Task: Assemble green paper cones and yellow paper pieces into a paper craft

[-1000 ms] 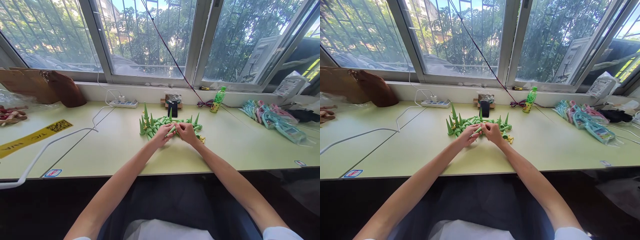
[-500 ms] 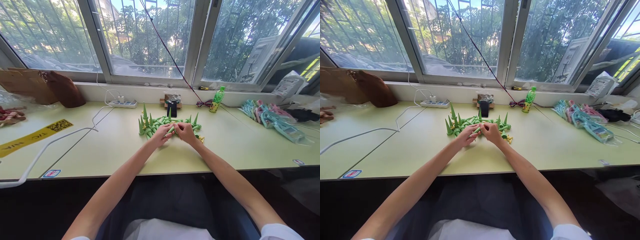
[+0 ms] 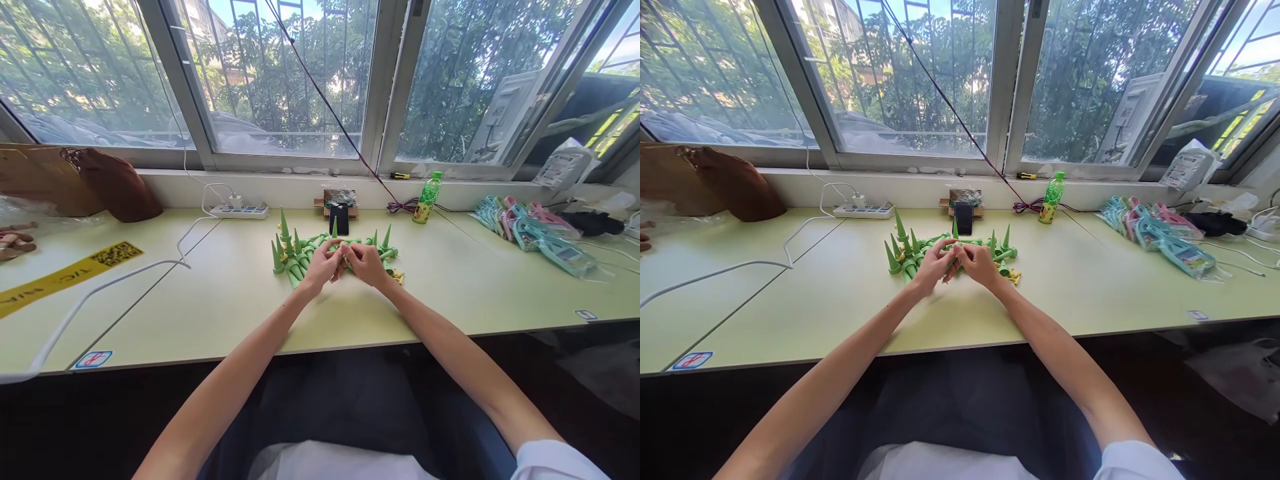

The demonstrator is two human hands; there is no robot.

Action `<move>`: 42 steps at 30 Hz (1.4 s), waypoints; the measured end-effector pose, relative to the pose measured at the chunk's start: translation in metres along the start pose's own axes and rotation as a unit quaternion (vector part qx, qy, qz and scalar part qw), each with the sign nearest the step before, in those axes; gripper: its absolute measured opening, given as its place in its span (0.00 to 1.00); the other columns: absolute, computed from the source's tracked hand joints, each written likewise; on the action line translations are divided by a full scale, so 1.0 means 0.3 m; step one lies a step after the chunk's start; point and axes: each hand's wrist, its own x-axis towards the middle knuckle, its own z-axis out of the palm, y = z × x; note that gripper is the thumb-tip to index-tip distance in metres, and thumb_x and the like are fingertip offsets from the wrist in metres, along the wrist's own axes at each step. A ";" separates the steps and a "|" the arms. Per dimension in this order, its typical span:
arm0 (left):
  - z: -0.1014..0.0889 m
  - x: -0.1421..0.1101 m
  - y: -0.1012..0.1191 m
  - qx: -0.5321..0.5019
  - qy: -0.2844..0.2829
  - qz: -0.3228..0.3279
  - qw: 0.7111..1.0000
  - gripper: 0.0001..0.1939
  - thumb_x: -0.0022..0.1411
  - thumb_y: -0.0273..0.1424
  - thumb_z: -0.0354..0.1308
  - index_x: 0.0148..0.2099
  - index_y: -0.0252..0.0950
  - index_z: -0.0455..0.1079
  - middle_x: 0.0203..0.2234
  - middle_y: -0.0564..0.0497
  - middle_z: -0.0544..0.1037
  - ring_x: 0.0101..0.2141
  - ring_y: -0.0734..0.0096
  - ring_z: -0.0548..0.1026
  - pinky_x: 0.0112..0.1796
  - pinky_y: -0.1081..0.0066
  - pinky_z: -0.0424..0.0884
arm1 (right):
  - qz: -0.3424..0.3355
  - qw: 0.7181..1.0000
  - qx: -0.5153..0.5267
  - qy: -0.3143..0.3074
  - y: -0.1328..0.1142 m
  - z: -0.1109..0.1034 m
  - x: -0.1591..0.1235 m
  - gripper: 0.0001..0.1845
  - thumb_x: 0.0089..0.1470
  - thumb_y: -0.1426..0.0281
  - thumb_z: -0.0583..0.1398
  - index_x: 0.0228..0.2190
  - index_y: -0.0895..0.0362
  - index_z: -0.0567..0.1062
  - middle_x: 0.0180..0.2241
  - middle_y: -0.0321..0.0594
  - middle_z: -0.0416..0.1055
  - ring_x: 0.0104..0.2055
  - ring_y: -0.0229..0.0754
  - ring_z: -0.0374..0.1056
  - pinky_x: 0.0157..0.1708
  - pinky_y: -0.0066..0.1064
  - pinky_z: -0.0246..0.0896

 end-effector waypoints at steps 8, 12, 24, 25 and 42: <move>-0.009 0.002 -0.009 0.182 0.118 0.151 0.964 0.14 0.64 0.38 0.58 0.49 0.38 0.65 0.22 0.59 0.71 0.15 0.81 0.64 0.20 0.77 0.59 | 0.038 0.999 0.006 0.017 0.024 -0.012 0.010 0.35 0.67 0.46 0.42 0.17 0.54 0.63 0.16 0.35 0.61 0.21 0.37 0.59 0.27 0.30 0.54; -0.008 0.000 -0.009 0.219 0.137 0.184 0.948 0.12 0.66 0.37 0.56 0.48 0.38 0.65 0.21 0.59 0.68 0.16 0.79 0.64 0.21 0.76 0.58 | 0.032 0.994 -0.084 0.064 0.034 -0.043 0.023 0.29 0.66 0.50 0.48 0.19 0.54 0.63 0.17 0.34 0.61 0.21 0.37 0.56 0.26 0.30 0.51; -0.010 0.010 -0.039 0.291 0.130 0.242 0.917 0.08 0.65 0.33 0.57 0.47 0.38 0.67 0.19 0.59 0.67 0.18 0.76 0.63 0.25 0.75 0.60 | 0.045 0.981 -0.189 -0.015 0.103 -0.082 0.034 0.07 0.57 0.70 0.59 0.34 0.55 0.78 0.33 0.41 0.79 0.34 0.42 0.73 0.38 0.31 0.63; -0.011 0.010 -0.039 0.297 0.127 0.240 0.915 0.09 0.65 0.33 0.57 0.47 0.38 0.68 0.19 0.59 0.67 0.18 0.76 0.63 0.25 0.74 0.60 | 0.045 0.981 -0.188 -0.020 0.104 -0.080 0.033 0.07 0.57 0.70 0.59 0.34 0.55 0.79 0.34 0.41 0.80 0.35 0.43 0.74 0.39 0.31 0.63; 0.000 -0.026 -0.048 0.427 -0.032 0.164 0.889 0.11 0.64 0.33 0.56 0.46 0.35 0.76 0.17 0.54 0.72 0.20 0.69 0.69 0.28 0.72 0.61 | 0.095 0.957 -0.255 -0.100 0.073 -0.120 0.032 0.07 0.55 0.71 0.61 0.37 0.55 0.79 0.33 0.40 0.80 0.36 0.43 0.73 0.38 0.30 0.62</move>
